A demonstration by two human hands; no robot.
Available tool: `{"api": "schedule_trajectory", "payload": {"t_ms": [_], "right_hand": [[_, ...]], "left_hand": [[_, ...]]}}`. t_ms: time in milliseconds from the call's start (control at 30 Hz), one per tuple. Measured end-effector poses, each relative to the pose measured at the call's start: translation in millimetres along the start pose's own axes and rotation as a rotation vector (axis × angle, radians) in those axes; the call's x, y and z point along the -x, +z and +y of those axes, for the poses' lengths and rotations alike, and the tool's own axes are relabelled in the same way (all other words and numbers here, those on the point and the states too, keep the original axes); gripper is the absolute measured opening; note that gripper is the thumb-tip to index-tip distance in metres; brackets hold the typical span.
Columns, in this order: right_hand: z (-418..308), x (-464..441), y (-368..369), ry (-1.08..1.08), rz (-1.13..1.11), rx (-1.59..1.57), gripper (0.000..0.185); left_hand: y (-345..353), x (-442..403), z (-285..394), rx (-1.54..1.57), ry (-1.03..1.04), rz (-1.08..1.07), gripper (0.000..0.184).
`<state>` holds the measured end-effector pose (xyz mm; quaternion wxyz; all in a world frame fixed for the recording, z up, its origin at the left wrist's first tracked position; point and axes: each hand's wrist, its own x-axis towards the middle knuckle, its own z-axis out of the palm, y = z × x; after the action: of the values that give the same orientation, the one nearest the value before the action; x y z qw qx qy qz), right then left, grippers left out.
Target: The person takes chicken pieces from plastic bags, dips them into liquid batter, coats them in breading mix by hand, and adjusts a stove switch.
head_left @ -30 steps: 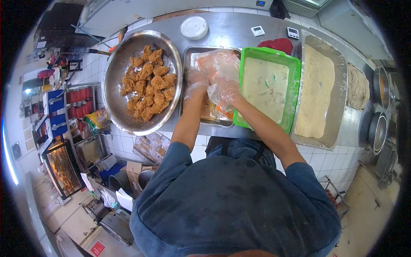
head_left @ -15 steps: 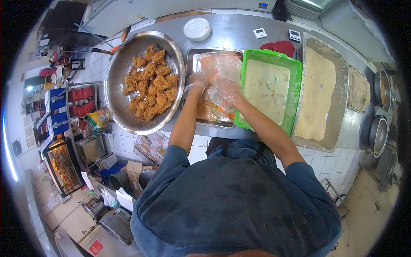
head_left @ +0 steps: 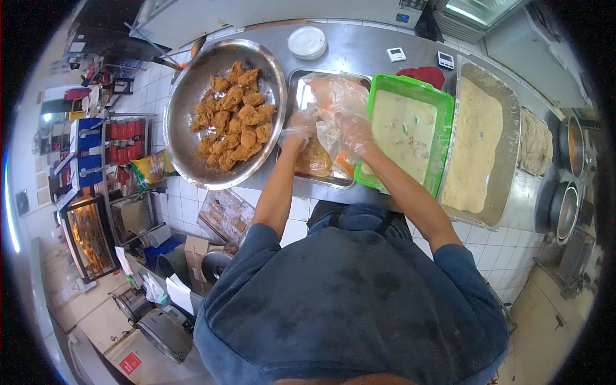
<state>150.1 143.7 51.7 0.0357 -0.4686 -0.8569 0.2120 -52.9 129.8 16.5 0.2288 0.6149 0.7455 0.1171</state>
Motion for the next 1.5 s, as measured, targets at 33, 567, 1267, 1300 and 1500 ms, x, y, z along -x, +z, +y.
{"api": "schedule_trajectory", "payload": {"t_ms": [33,567,1267,1300,1500], "right_hand": [[-2,2,-9,0.009,0.001,-0.01,0.026],[5,-46,30,0.079,-0.197,-1.462,0.026],[-25,-16,42,0.043,0.224,-0.585,0.038],[-33,-8,45,0.068,0.22,-0.664,0.039],[-55,12,46,0.237,0.129,-1.06,0.045]], "left_hand": [[2,5,0,-0.026,-0.087,0.023,0.029],[-151,140,114,0.32,0.133,0.763,0.014],[-218,184,139,0.681,0.092,0.939,0.011],[-213,181,130,0.695,0.054,0.965,0.011],[-217,170,137,0.738,0.04,0.923,0.011]]}}
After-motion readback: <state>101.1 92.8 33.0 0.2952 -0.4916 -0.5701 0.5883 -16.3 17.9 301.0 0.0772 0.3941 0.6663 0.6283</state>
